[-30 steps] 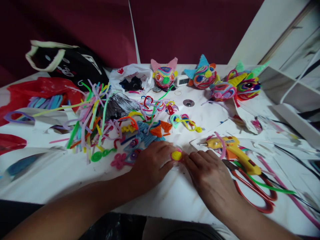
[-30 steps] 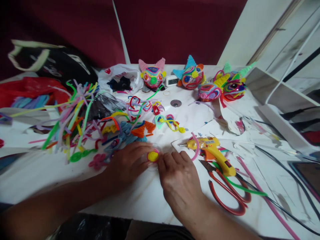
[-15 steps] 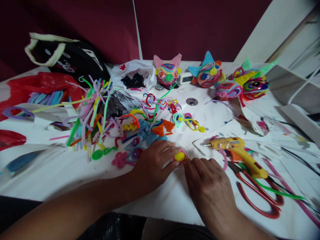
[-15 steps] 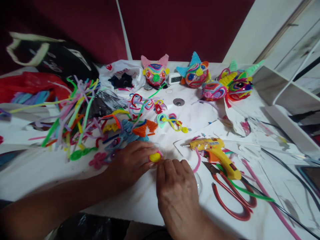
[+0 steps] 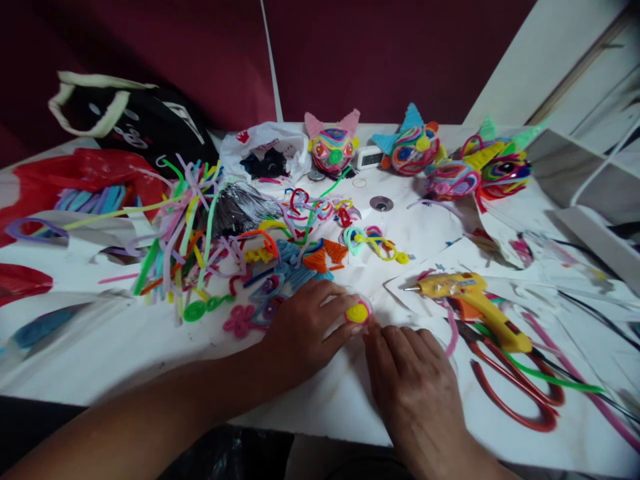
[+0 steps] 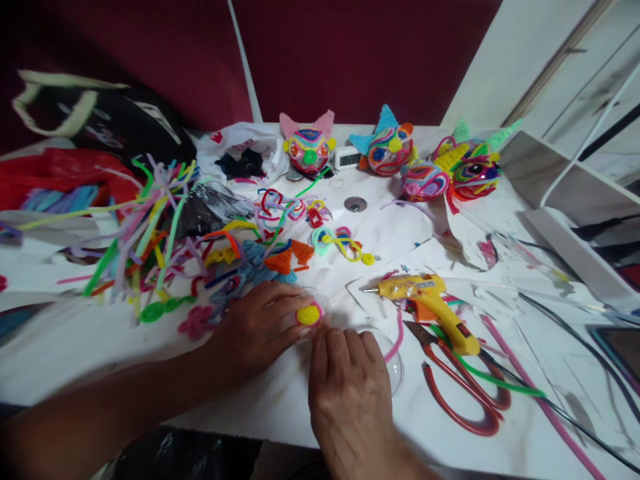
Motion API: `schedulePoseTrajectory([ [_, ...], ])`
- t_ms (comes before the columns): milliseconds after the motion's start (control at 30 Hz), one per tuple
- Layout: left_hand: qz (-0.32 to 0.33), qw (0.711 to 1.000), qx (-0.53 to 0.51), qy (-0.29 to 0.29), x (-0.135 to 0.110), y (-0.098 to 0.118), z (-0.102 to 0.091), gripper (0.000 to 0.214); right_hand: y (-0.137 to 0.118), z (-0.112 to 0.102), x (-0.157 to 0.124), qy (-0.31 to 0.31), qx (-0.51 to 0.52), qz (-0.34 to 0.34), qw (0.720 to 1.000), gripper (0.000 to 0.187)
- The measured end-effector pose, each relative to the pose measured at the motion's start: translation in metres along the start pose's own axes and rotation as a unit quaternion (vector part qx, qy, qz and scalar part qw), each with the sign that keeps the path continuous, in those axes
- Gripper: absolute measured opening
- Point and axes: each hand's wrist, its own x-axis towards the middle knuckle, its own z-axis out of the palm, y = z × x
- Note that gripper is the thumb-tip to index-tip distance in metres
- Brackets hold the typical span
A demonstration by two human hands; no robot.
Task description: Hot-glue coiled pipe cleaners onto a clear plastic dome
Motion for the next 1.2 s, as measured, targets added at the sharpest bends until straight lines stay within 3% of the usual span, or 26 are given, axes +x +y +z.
schedulePoseTrajectory([
  [300, 0.009, 0.994, -0.025, -0.11, 0.007, -0.012, -0.022, 0.027, 0.003, -0.001, 0.003, 0.017, 0.024, -0.012, 0.999, 0.022],
  [700, -0.006, 1.0, -0.005, -0.025, 0.003, -0.009, -0.008, 0.022, 0.029, -0.007, 0.024, -0.05, -0.034, -0.065, 0.996, 0.011],
  [1000, 0.086, 0.994, -0.067, -0.029, 0.01, -0.02, -0.004, 0.029, 0.025, -0.005, 0.02, -0.026, 0.003, -0.04, 0.999, 0.016],
  [1200, 0.065, 0.996, -0.065, -0.012, 0.008, -0.016, -0.003, 0.029, 0.019, -0.006, 0.017, -0.017, 0.009, -0.015, 1.0, 0.022],
])
